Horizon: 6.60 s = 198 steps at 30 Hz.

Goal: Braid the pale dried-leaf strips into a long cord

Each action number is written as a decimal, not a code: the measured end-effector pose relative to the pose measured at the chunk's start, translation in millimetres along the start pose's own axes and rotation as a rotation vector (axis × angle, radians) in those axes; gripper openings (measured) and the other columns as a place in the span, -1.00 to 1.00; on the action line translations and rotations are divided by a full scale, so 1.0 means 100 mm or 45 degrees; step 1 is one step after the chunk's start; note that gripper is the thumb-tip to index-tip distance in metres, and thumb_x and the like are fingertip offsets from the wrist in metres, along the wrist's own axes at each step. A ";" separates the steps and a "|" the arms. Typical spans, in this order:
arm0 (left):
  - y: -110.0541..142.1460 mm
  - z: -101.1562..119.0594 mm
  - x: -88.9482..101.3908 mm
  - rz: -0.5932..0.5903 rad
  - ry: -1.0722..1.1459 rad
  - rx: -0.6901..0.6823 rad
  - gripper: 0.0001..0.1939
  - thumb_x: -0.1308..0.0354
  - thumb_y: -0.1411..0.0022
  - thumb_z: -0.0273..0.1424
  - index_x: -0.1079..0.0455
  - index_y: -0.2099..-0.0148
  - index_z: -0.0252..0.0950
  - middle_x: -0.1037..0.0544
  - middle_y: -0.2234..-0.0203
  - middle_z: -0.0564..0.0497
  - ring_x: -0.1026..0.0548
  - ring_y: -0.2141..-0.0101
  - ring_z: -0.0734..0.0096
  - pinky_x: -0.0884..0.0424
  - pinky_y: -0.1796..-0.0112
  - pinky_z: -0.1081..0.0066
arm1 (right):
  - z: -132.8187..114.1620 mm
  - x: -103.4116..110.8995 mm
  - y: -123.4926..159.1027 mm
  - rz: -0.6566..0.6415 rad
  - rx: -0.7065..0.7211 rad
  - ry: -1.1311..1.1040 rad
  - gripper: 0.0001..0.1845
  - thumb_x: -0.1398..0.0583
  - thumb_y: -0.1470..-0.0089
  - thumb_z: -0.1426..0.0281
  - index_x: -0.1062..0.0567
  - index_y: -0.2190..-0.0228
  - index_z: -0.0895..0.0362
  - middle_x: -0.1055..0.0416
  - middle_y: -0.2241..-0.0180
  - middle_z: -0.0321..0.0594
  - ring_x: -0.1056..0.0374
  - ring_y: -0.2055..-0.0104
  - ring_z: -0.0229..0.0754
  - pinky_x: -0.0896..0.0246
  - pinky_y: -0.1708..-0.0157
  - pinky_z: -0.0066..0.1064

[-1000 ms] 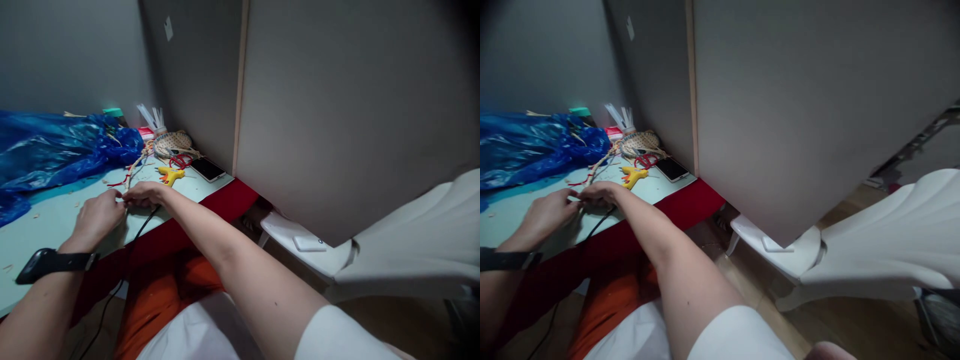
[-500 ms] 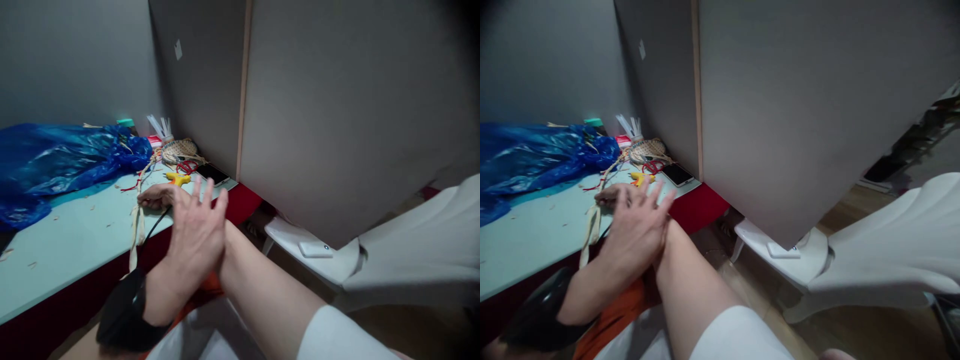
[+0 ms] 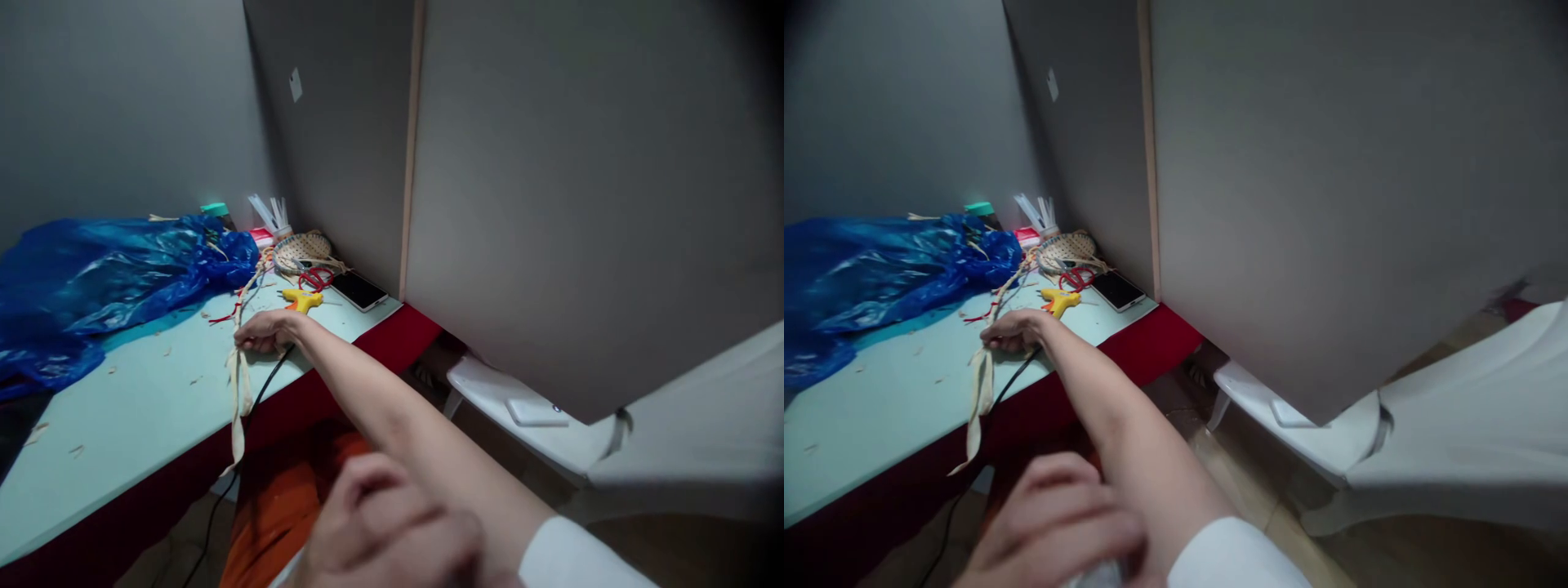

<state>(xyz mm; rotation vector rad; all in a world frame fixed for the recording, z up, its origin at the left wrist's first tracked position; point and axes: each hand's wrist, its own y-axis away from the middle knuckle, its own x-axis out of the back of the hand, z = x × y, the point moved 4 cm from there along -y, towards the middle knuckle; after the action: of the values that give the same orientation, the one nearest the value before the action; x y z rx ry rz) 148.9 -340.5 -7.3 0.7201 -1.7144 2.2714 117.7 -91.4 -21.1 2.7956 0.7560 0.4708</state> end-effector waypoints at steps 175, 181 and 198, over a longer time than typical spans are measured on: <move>0.56 -2.43 0.82 0.546 1.016 1.835 -0.82 -0.30 0.02 -0.51 -0.53 0.29 -0.46 -0.37 0.60 0.06 0.01 0.68 0.76 0.14 0.68 0.61 | 0.18 0.02 -0.02 -0.034 0.570 0.431 -0.75 -0.18 -0.13 0.25 -0.49 0.40 0.19 -0.43 0.51 -0.19 -0.34 0.40 -0.18 -0.12 0.36 -0.39; 0.58 -2.42 0.82 0.541 1.007 1.841 -0.82 -0.27 -0.02 -0.51 -0.51 0.26 -0.46 -0.44 0.58 0.00 -0.13 0.69 0.74 0.11 0.69 0.62 | 0.31 -0.20 -0.15 -0.329 0.268 -0.308 -0.90 -0.08 -0.16 0.46 -0.38 0.27 0.20 -0.41 0.46 -0.27 -0.40 0.44 -0.27 -0.36 0.29 -0.38; 0.55 -2.32 0.88 0.214 0.289 1.731 -0.86 -0.21 -0.06 -0.36 -0.31 0.41 -0.28 -0.54 0.61 0.05 -0.28 0.63 0.50 -0.10 0.54 0.48 | 0.36 -0.14 -0.27 -0.214 0.317 -0.020 -0.88 -0.08 0.02 0.57 -0.37 0.48 0.16 -0.26 0.65 -0.41 -0.06 0.68 -0.38 0.10 0.62 -0.48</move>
<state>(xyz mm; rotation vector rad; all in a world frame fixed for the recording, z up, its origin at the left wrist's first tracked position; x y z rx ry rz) -10.3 -149.1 -57.8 0.4167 0.0904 3.2589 106.9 -79.4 -65.3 2.9204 1.1044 0.3456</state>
